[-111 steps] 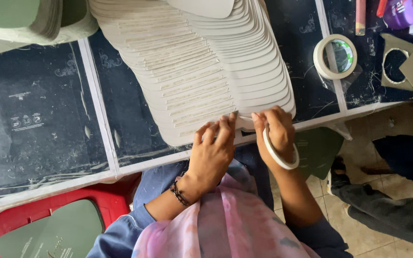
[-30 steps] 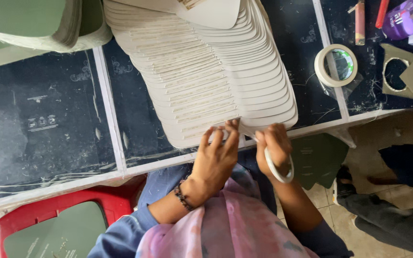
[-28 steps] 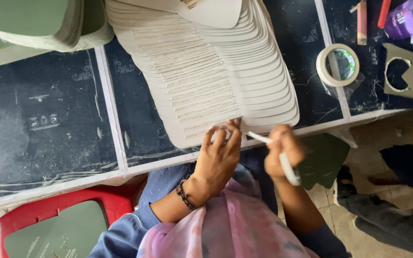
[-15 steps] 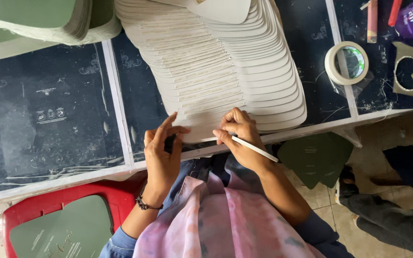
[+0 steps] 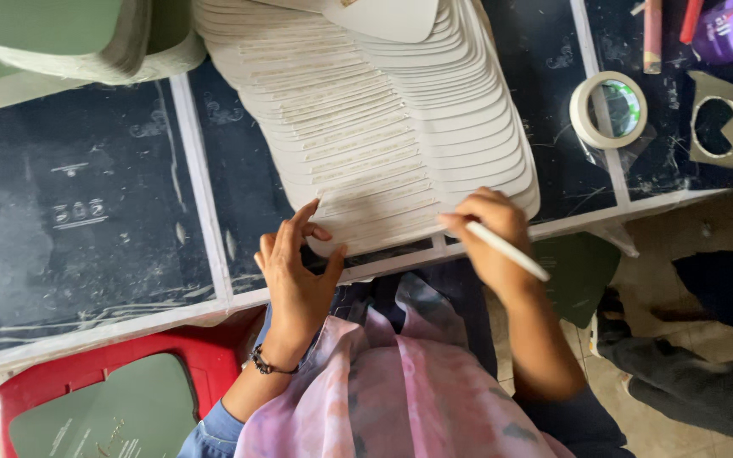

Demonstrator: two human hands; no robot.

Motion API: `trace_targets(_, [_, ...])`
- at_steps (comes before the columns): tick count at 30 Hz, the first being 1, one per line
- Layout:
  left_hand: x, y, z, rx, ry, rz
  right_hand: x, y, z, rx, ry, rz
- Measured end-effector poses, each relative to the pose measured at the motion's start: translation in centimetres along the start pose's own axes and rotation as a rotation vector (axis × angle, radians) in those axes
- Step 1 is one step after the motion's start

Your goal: The person applies a strip of white tape to the edge of a stack of white paper cutouts. They use their hands to smooth the tape down along the edge of the stack.

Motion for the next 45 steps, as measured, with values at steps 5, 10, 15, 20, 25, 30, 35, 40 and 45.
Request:
trace_targets(5, [1.2,1.4,-0.2,0.177,-0.146,-0.075,-0.4,0.1,-2.4,-0.024,-0.007,-0.049])
trace_targets(10, [3.4,1.7,-2.9,0.544,-0.222,-0.042,0.7,0.3,-2.3,-0.057,0.048,-0.154])
trace_targets(15, [7.3,2.0,-5.8,0.738,-0.247,0.146,0.6,0.6,-1.8,-0.086,0.1,-0.128])
trace_targets(20, [5.7,3.1,-5.1,0.729,-0.155,0.149,-1.9,1.1,-0.1,-0.309,0.036,-0.098])
trace_targets(25, [5.4,3.8,-4.3,0.681,-0.33,0.175,-0.1,0.9,-2.1,-0.464,0.103,-0.196])
trace_targets(30, [4.9,2.7,-6.1,0.722,-0.289,0.152,0.2,-0.3,-2.2,-0.49,0.113,-0.189])
trace_targets(35, [7.0,1.6,-6.3,0.661,-0.306,0.138,-1.2,1.3,0.4,-0.227,0.08,-0.086])
trace_targets(40, [9.1,1.8,-6.5,0.636,-0.535,0.218,-0.2,2.5,-0.4,-0.084,0.026,-0.17])
trace_targets(45, [8.8,1.1,-7.4,0.806,-0.761,0.046,1.1,3.0,-2.5,-0.343,0.132,-0.393])
Point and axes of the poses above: each hand's wrist, its own y-axis away from the middle knuckle, its own x-axis out of the palm, z = x × y, the point moved 2 cm from there along -y, towards the middle knuckle, and after that the axes turned 6 degrees about x, right-handed, at the moved point
